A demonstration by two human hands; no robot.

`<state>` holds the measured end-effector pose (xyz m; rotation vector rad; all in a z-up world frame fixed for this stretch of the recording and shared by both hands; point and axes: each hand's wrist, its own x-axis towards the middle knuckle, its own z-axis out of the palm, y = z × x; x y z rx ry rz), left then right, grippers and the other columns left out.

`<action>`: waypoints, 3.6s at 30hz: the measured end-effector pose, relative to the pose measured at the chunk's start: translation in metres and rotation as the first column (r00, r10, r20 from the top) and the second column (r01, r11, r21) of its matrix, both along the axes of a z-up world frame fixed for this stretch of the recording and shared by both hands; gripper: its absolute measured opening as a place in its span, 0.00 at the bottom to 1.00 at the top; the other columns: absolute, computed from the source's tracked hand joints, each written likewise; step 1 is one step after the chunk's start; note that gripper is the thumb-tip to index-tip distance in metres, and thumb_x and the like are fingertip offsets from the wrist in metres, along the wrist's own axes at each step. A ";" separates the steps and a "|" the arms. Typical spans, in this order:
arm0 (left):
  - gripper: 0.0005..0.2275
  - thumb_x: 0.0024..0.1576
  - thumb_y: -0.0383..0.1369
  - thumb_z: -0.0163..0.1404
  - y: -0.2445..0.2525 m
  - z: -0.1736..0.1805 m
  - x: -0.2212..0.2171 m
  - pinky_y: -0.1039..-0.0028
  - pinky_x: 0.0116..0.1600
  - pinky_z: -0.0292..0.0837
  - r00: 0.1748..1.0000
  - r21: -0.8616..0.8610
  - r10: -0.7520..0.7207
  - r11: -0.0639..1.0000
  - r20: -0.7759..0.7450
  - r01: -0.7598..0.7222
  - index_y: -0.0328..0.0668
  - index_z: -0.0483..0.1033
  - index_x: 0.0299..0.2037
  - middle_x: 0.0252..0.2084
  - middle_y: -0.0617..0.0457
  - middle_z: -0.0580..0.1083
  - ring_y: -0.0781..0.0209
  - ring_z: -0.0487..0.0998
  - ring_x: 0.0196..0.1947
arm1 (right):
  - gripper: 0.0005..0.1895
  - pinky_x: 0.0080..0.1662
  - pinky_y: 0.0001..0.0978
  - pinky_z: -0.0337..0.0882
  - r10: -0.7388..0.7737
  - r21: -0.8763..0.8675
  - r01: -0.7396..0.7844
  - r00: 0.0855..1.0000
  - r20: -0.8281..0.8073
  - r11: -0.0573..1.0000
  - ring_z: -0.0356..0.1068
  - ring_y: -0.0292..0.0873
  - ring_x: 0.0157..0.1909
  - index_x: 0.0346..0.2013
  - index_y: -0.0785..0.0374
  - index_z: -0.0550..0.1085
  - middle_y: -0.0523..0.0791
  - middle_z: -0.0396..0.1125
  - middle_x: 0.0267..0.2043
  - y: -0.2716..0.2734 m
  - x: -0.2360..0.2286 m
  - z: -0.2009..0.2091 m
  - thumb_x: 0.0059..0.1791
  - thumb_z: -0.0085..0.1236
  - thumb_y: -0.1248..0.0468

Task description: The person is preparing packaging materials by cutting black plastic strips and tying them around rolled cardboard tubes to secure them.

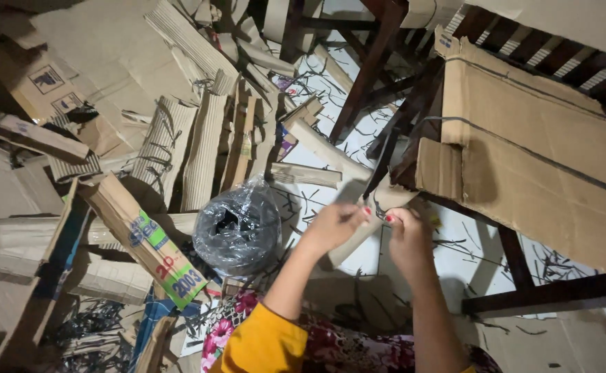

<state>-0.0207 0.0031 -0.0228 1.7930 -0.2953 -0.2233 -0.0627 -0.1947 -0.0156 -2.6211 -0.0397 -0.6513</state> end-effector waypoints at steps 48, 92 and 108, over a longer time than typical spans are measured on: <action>0.06 0.51 0.29 0.66 -0.048 -0.011 0.012 0.74 0.49 0.73 0.755 -0.679 0.560 0.702 0.341 -0.214 0.55 0.86 0.34 0.31 0.61 0.78 0.64 0.78 0.36 | 0.10 0.42 0.31 0.78 0.079 -0.171 0.029 0.804 0.590 0.985 0.77 0.39 0.37 0.34 0.55 0.81 0.38 0.76 0.36 0.030 -0.010 0.013 0.49 0.71 0.75; 0.11 0.50 0.32 0.62 -0.032 0.025 0.014 0.70 0.42 0.68 0.097 -0.620 0.713 0.662 0.695 -0.422 0.52 0.74 0.19 0.22 0.62 0.69 0.61 0.71 0.25 | 0.14 0.39 0.33 0.79 0.187 -0.180 -0.092 0.757 0.627 0.979 0.78 0.49 0.38 0.44 0.69 0.79 0.49 0.73 0.39 0.027 -0.003 0.015 0.46 0.72 0.75; 0.07 0.51 0.30 0.61 -0.030 0.014 0.013 0.70 0.45 0.67 0.212 -0.578 0.661 0.740 0.720 -0.345 0.57 0.79 0.24 0.26 0.66 0.72 0.62 0.73 0.30 | 0.06 0.43 0.36 0.76 0.541 -0.524 -0.224 0.599 0.591 0.821 0.75 0.47 0.42 0.34 0.58 0.82 0.47 0.74 0.44 0.025 0.014 0.044 0.48 0.69 0.72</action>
